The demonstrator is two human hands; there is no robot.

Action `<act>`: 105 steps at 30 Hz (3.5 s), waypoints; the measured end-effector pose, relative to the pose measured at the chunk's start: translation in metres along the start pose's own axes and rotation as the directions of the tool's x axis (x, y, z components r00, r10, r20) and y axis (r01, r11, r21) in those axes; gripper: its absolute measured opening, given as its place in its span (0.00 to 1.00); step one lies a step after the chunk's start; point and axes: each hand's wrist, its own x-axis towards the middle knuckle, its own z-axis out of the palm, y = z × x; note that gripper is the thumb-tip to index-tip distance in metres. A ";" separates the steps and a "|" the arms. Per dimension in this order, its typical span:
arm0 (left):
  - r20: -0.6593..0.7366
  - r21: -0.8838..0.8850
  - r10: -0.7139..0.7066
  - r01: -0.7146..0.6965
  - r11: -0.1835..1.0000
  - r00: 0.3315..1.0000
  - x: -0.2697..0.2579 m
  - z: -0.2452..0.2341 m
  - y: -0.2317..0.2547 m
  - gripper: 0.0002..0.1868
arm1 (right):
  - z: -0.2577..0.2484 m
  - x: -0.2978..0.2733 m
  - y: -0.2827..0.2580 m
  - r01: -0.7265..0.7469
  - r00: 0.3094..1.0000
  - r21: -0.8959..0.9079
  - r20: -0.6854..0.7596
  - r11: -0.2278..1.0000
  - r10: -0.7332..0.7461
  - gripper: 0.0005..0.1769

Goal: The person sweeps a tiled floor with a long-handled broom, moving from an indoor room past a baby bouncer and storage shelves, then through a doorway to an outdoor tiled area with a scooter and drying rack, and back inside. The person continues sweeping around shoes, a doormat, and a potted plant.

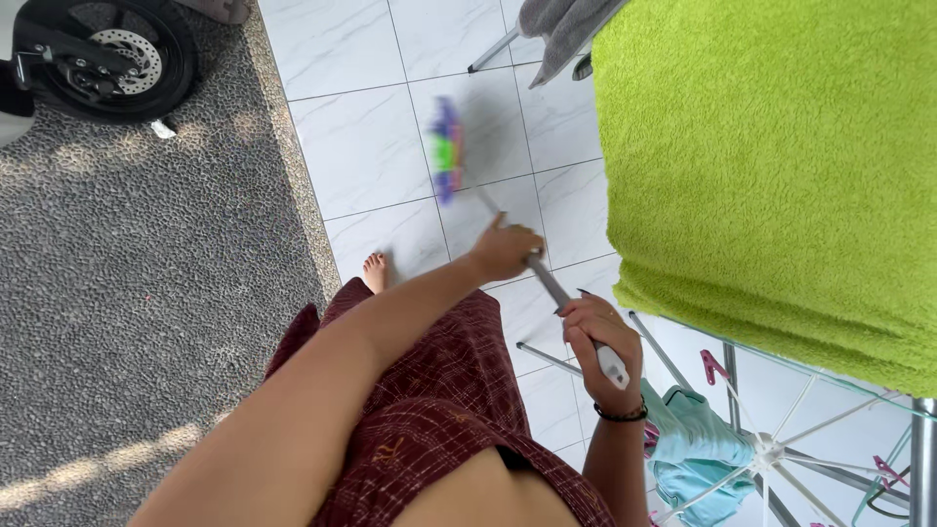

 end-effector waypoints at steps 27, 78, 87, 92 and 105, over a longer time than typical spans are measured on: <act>0.109 -0.169 0.107 -0.088 0.982 0.988 0.217 -0.076 -0.052 0.09 | -0.073 0.213 0.042 -0.219 0.968 -0.154 0.089 0.964 0.234 0.02; -0.326 -0.057 -0.301 0.299 0.953 0.896 0.099 -0.123 -0.151 0.09 | -0.032 0.273 0.099 -0.370 0.870 0.027 0.362 0.929 0.336 0.09; -0.150 -0.208 0.084 -0.114 0.971 0.985 0.157 -0.084 -0.087 0.09 | -0.011 0.207 -0.004 -0.053 0.963 -0.452 0.214 0.891 0.166 0.10; -0.045 -0.046 0.041 -0.043 0.998 0.998 0.088 -0.055 -0.132 0.10 | 0.057 0.168 0.017 -0.201 0.949 -0.396 0.147 0.896 0.278 0.07; 0.074 -0.001 0.117 -0.118 0.993 0.990 0.037 -0.061 -0.055 0.03 | 0.002 0.045 0.000 -0.398 0.910 -0.225 -0.219 0.889 0.352 0.13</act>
